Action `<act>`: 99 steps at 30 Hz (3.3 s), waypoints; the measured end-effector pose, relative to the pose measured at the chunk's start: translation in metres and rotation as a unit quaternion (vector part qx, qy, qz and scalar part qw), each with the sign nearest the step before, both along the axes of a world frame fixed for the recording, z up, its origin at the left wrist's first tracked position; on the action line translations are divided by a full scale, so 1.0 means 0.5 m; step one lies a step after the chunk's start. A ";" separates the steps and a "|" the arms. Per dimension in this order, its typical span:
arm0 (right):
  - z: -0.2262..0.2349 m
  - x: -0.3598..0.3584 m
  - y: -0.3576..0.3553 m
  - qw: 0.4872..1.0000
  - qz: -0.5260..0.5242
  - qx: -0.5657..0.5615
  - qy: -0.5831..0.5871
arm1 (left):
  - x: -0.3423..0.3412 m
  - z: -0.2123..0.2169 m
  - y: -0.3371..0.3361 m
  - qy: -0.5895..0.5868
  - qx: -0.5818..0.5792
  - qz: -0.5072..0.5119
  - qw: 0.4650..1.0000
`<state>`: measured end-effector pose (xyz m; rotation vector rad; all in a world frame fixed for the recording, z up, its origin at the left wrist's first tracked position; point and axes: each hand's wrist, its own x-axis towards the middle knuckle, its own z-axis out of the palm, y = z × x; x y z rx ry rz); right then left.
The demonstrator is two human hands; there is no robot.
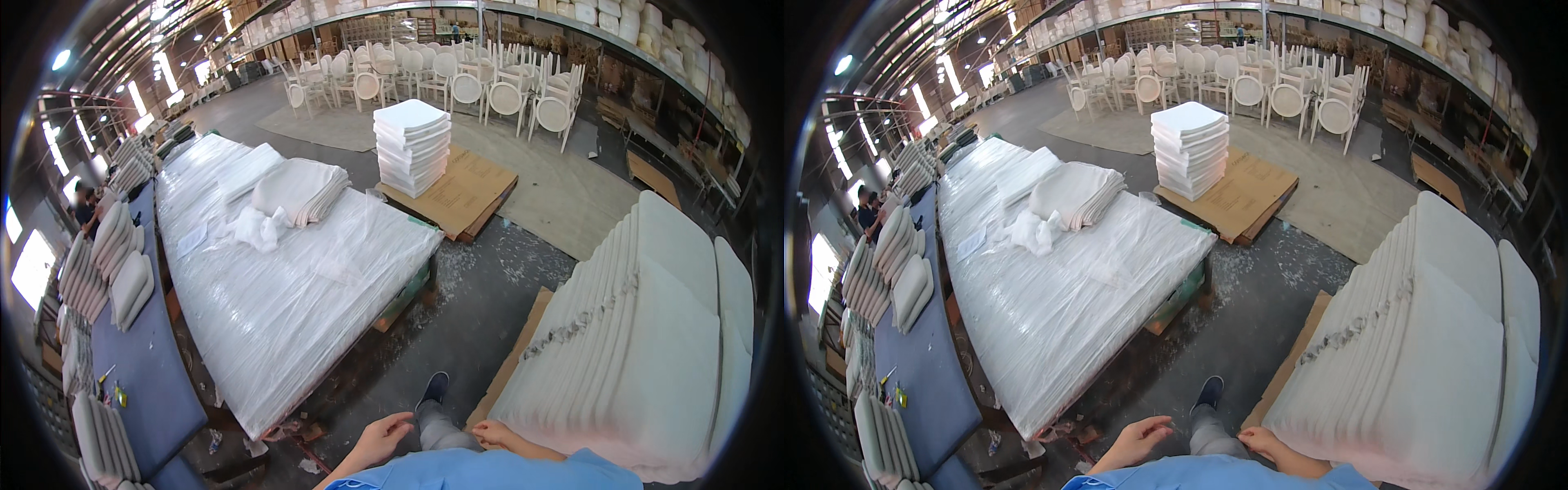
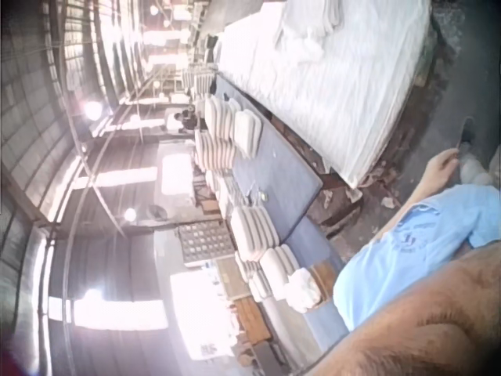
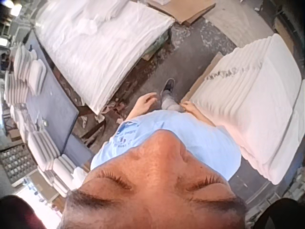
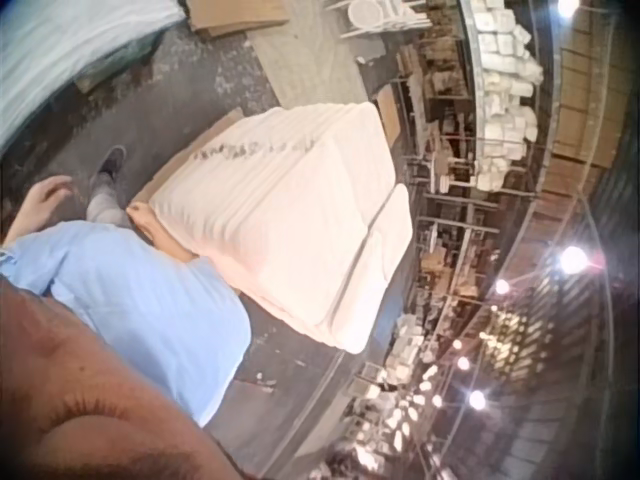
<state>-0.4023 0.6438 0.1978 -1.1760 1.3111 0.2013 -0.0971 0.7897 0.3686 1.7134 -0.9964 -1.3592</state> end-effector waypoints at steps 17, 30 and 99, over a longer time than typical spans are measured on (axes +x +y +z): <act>0.199 0.147 -0.931 0.951 -0.212 -0.170 -0.147 | 0.250 0.009 -0.918 -0.024 -0.024 0.025 0.999; 0.012 -0.098 -1.233 0.858 -0.492 0.048 0.139 | 0.312 0.007 -1.677 -0.004 -0.070 -0.077 0.995; 0.010 0.735 -2.710 0.929 -0.333 0.081 -0.139 | 1.122 0.106 -3.093 0.304 -0.136 0.422 0.843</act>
